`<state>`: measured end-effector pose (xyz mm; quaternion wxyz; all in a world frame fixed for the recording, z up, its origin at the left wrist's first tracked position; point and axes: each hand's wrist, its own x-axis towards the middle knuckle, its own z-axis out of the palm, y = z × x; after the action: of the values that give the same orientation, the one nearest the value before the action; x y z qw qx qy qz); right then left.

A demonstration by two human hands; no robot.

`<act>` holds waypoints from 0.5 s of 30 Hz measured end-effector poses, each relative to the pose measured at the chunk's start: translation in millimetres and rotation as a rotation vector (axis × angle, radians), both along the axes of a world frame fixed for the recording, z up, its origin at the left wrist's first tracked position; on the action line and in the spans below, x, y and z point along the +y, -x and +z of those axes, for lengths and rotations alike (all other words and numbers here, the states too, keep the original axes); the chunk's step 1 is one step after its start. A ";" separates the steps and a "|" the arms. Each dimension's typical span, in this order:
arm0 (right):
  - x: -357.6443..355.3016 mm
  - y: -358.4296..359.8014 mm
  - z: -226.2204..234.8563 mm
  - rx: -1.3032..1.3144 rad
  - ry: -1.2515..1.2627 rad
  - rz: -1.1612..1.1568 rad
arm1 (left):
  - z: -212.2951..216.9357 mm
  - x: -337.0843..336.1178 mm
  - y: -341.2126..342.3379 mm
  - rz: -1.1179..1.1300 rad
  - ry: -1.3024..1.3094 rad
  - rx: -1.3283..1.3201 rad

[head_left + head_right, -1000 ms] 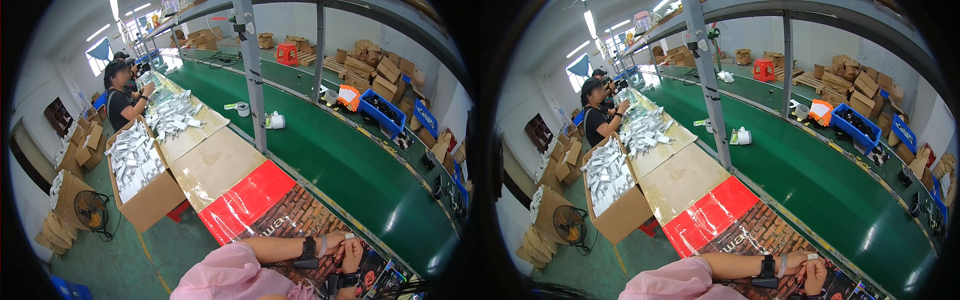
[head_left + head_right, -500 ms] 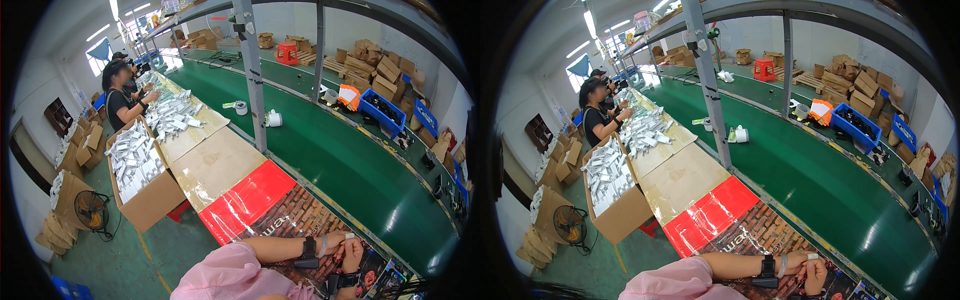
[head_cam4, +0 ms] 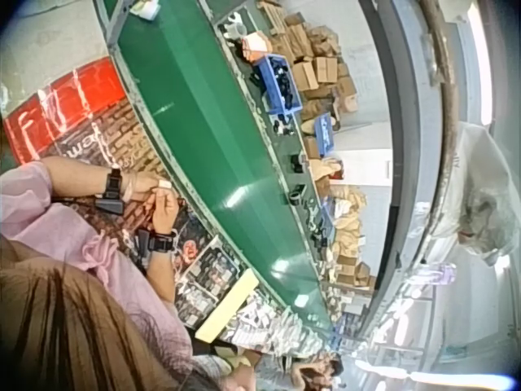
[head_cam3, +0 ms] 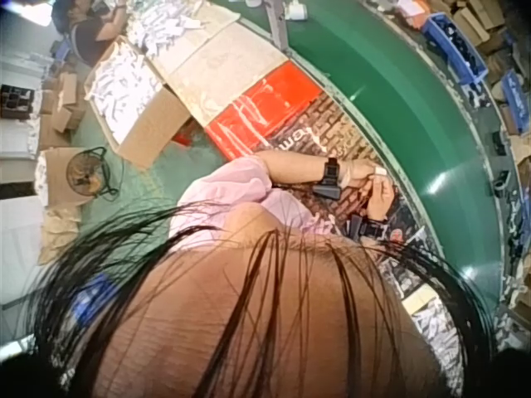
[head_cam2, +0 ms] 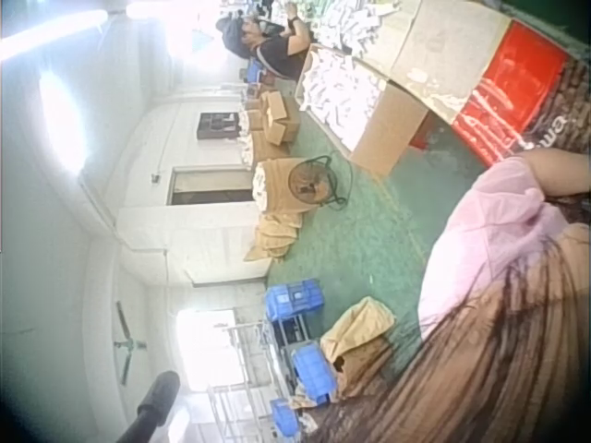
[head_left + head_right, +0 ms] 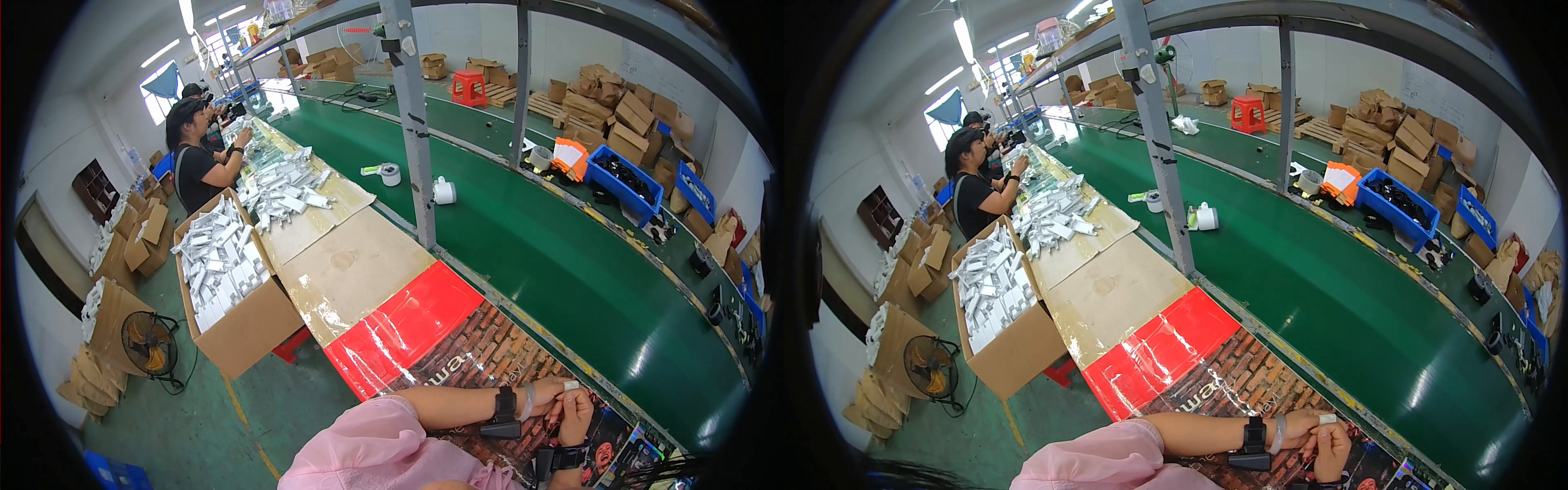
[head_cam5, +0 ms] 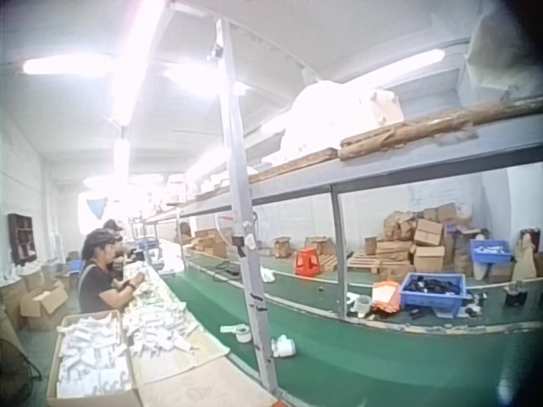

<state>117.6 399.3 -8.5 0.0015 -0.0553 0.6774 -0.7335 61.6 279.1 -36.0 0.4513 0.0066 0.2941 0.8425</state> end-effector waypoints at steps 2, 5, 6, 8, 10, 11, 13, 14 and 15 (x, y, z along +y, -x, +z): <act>0.3 0.2 0.0 0.004 -0.002 0.002 | 3.7 -0.5 -0.5 0.003 0.009 0.000; -0.2 0.7 1.2 -0.005 -0.007 -0.001 | 4.8 -1.0 -0.3 0.008 0.016 -0.001; -0.4 0.7 1.6 -0.007 -0.010 -0.001 | 4.6 -1.3 -0.3 0.009 0.015 0.000; -0.5 0.6 1.7 -0.008 -0.013 -0.001 | 7.2 -0.6 -0.1 0.012 0.015 -0.022; -0.1 0.4 1.4 -0.005 -0.013 0.004 | 8.1 0.0 -0.1 0.015 0.014 -0.043; 0.0 0.2 1.3 -0.005 -0.013 0.004 | 8.0 0.1 -0.3 0.017 0.017 -0.048; 0.0 0.2 1.1 -0.006 -0.012 0.006 | 6.2 0.4 -0.3 0.018 0.019 -0.052; 0.0 0.1 0.8 -0.006 -0.012 0.006 | 3.5 0.3 -0.4 0.013 0.014 -0.029; -0.1 0.1 0.6 -0.005 -0.001 0.008 | 2.0 0.3 -0.4 0.007 0.009 -0.006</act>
<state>117.5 399.2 -7.9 0.0062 -0.0562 0.6775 -0.7333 62.0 279.5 -33.9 0.4491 0.0009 0.2966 0.8428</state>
